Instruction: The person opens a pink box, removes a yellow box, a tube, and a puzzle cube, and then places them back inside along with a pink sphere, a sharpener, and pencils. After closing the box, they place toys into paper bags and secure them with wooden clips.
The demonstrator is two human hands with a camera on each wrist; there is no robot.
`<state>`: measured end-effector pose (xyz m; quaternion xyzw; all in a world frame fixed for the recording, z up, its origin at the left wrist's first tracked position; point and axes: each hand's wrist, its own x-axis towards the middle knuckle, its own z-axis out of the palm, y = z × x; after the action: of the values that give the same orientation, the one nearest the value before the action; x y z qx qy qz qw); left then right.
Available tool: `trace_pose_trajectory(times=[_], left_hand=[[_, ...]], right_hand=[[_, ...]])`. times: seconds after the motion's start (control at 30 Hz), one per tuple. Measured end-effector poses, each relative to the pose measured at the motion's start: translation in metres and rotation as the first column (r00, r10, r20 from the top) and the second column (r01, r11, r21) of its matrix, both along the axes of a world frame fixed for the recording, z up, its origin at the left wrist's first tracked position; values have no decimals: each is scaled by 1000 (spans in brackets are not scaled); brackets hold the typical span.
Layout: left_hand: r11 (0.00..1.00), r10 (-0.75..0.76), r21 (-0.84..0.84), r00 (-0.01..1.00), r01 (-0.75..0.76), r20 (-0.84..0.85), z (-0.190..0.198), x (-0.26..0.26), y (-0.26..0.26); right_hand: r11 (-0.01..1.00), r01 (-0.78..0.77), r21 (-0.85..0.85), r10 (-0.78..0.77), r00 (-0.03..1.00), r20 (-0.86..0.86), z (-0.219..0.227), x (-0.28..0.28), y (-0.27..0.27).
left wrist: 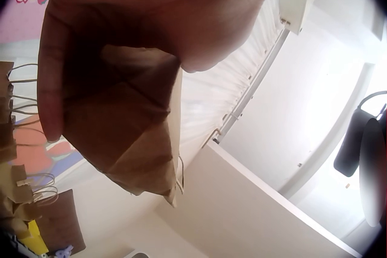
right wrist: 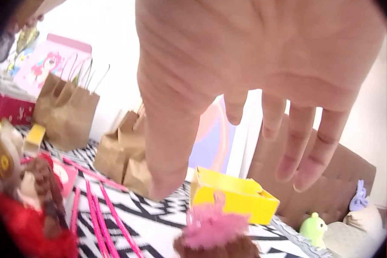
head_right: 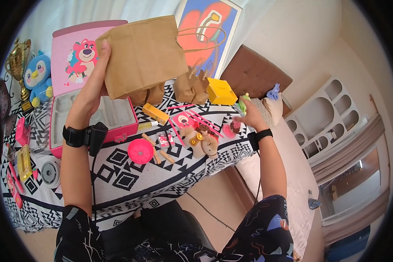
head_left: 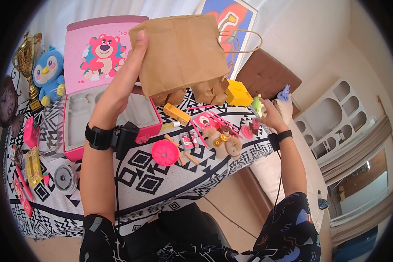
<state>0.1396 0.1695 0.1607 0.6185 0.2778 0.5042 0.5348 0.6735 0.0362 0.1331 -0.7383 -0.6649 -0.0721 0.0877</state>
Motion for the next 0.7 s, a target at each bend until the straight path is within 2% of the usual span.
trace_pose_trajectory(times=[0.07,0.1,0.13,0.17,0.2,0.27,0.33,0.37,0.47,0.53,0.6,0.63,0.67,0.7], left_hand=[[1000,5,-3,1000,-5,-6,-3,2,3],[1000,-3,-10,1000,3,-16,-4,2,5],[1000,-10,-16,1000,9,-26,-5,2,5],[1000,-13,-16,1000,13,-25,-4,2,4],[1000,-8,-14,1000,8,-24,-3,1,3],[1000,1,-10,1000,-2,-14,-2,0,3],[1000,-19,0,1000,19,13,-2,-1,4],[1000,-18,0,1000,18,11,-2,-1,4],[999,-25,-23,1000,26,10,-1,-1,1],[1000,-10,-26,1000,10,6,0,0,-1],[1000,-17,-22,1000,17,-5,0,0,-1],[1000,-19,-19,1000,19,-19,0,0,-1],[1000,-19,-18,1000,18,-19,0,0,-1],[1000,-22,-20,1000,22,-19,0,-1,-1]], right_hand=[[980,129,152,-92,969,-228,19,-22,1],[968,216,125,-189,962,-198,24,-23,0],[968,219,125,-192,961,-198,27,-33,-3],[906,394,-157,-422,876,-234,29,-51,-6],[745,513,-426,-630,750,-199,29,-62,-11],[753,367,-546,-590,745,-312,-18,-21,-24],[736,377,-562,-616,717,-326,-32,-47,-34],[785,316,-533,-562,724,-400,-43,-43,-37],[839,301,-453,-512,716,-474,-63,-40,-40],[836,300,-460,-521,698,-491,-66,-37,-41],[886,234,-400,-440,696,-567,-74,-33,-42],[895,254,-367,-422,749,-511,-76,-34,-41],[895,254,-366,-422,749,-511,-80,-35,-40],[893,268,-361,-409,817,-407,-83,-36,-38]])
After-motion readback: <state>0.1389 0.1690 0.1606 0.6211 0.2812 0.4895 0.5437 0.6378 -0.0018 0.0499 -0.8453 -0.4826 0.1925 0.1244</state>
